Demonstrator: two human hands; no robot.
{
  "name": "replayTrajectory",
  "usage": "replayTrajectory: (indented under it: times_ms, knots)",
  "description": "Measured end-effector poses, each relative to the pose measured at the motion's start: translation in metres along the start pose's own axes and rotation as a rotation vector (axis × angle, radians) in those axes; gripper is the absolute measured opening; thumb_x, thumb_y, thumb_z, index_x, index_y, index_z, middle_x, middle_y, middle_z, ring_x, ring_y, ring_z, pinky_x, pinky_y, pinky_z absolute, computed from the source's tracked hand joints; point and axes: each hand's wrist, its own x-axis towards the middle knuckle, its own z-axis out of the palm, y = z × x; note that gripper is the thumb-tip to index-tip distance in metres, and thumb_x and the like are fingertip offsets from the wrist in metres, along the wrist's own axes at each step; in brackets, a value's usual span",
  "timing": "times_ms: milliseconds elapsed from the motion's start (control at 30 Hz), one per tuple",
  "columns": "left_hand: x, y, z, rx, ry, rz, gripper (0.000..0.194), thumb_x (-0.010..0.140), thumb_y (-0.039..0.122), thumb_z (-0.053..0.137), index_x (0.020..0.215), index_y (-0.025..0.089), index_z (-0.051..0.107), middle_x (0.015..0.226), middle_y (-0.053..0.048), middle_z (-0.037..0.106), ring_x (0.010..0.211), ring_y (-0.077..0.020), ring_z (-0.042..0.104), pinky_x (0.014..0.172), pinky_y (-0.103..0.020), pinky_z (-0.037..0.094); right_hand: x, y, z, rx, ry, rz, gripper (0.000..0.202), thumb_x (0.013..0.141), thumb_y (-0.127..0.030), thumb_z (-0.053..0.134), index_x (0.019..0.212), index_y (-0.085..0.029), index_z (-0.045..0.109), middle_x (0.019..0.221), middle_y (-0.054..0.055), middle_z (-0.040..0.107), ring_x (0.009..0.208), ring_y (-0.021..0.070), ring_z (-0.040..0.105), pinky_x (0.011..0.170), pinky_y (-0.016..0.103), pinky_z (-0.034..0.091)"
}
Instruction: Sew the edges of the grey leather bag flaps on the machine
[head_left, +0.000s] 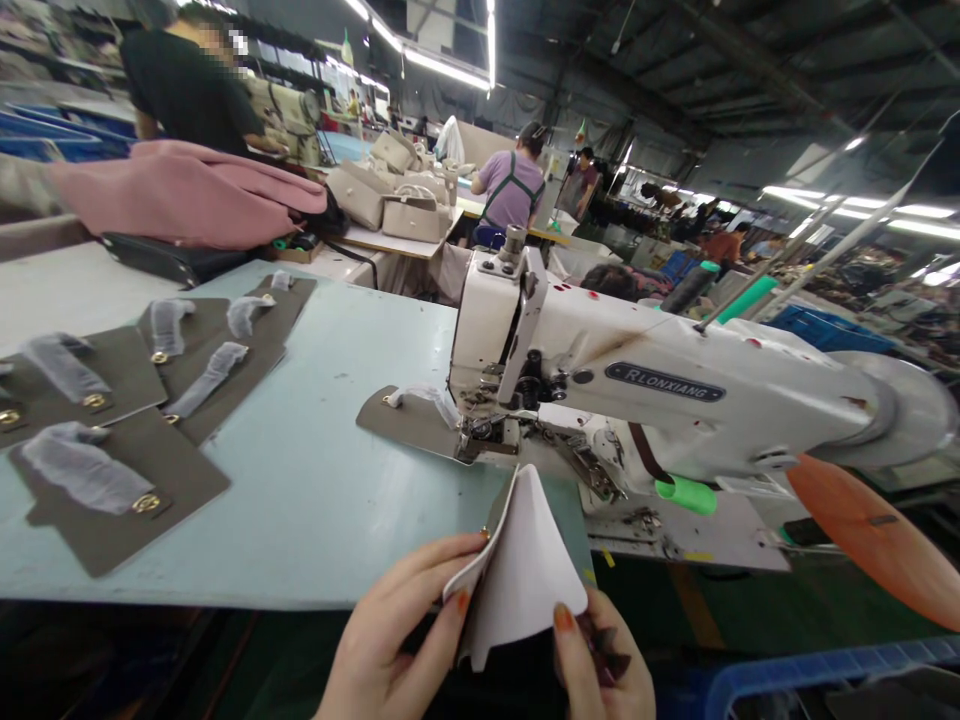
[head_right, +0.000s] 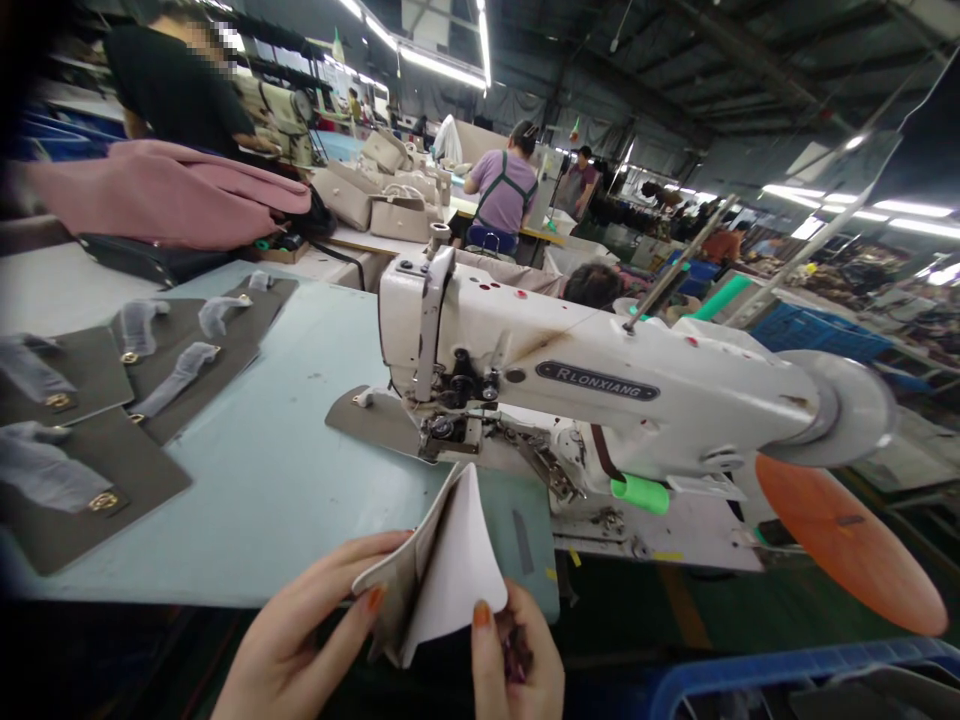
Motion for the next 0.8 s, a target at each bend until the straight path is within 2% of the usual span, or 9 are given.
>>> replayTrajectory:
  times_ms: [67,167,233,300,400,467,533,633,800]
  knots:
    - [-0.003,-0.003,-0.002,-0.066,0.054,-0.145,0.028,0.087,0.018,0.055,0.111,0.028,0.064,0.117,-0.003,0.067,0.106,-0.0185,0.063,0.09,-0.019,0.05,0.003,0.005,-0.003,0.069,-0.028,0.065,0.037,0.074,-0.047,0.072,0.086,-0.013,0.068,0.051,-0.004,0.049,0.04,0.008,0.041,0.039,0.018,0.034]
    - [-0.009,-0.01,-0.005,-0.179,0.155,-0.329,0.024,0.087,0.025,0.058,0.11,0.026,0.063,0.116,-0.004,0.067,0.101,-0.0184,0.065,0.084,-0.018,0.051,0.01,0.012,-0.006,0.225,-0.083,0.179,0.036,0.074,-0.046,0.072,0.085,-0.013,0.063,0.045,-0.01,0.032,0.036,0.003,0.024,0.036,0.015,0.02]
    - [-0.012,-0.016,-0.01,-0.219,0.24,-0.388,0.03,0.086,0.027,0.058,0.116,0.026,0.058,0.12,-0.004,0.064,0.102,-0.0179,0.064,0.083,-0.018,0.052,0.016,0.015,-0.008,0.305,-0.138,0.258,0.038,0.072,-0.046,0.074,0.085,-0.014,0.061,0.043,-0.012,0.03,0.035,0.0022,0.021,0.036,0.013,0.02]
    - [-0.014,-0.023,-0.019,-0.192,0.248,-0.389,0.038,0.087,0.026,0.057,0.125,0.029,0.052,0.127,-0.004,0.06,0.108,-0.0176,0.061,0.085,-0.018,0.051,0.022,0.018,-0.009,0.365,-0.166,0.326,0.038,0.07,-0.048,0.075,0.077,-0.016,0.057,0.039,-0.013,0.029,0.033,0.0025,0.021,0.034,0.013,0.022]
    - [-0.009,-0.032,-0.037,-0.069,0.09,-0.32,0.032,0.087,0.023,0.052,0.117,0.03,0.063,0.13,-0.001,0.059,0.118,-0.0196,0.056,0.093,-0.022,0.048,0.029,0.023,-0.011,0.468,-0.108,0.417,0.042,0.069,-0.047,0.074,0.061,-0.02,0.042,0.035,-0.013,0.028,0.029,0.0023,0.02,0.03,0.013,0.022]
    - [-0.003,-0.035,-0.051,-0.01,-0.038,-0.314,0.028,0.086,0.022,0.049,0.103,0.028,0.072,0.125,-0.001,0.063,0.116,-0.0209,0.058,0.096,-0.025,0.047,0.031,0.026,-0.012,0.52,-0.039,0.461,0.045,0.069,-0.043,0.074,0.059,-0.02,0.037,0.035,-0.013,0.03,0.028,0.0017,0.02,0.029,0.012,0.022]
    - [0.003,-0.035,-0.063,0.014,-0.143,-0.351,0.03,0.087,0.022,0.046,0.097,0.028,0.074,0.121,-0.001,0.066,0.108,-0.0206,0.062,0.093,-0.026,0.049,0.033,0.028,-0.013,0.542,0.006,0.486,0.044,0.068,-0.039,0.075,0.059,-0.02,0.036,0.036,-0.014,0.032,0.027,0.0014,0.021,0.029,0.011,0.021]
    - [0.008,-0.032,-0.072,0.07,-0.237,-0.361,0.033,0.087,0.022,0.043,0.101,0.029,0.072,0.126,-0.001,0.062,0.11,-0.0205,0.061,0.09,-0.024,0.05,0.034,0.029,-0.013,0.55,0.032,0.491,0.043,0.068,-0.036,0.076,0.06,-0.019,0.036,0.036,-0.014,0.033,0.027,0.0012,0.022,0.029,0.01,0.02]
    - [0.008,-0.023,-0.074,0.18,-0.354,-0.289,0.04,0.084,0.015,0.045,0.113,0.034,0.065,0.134,0.003,0.054,0.116,-0.0187,0.056,0.096,-0.022,0.045,0.034,0.031,-0.012,0.486,0.035,0.399,0.037,0.07,-0.035,0.074,0.062,-0.019,0.041,0.036,-0.014,0.034,0.027,0.0017,0.023,0.029,0.011,0.021]
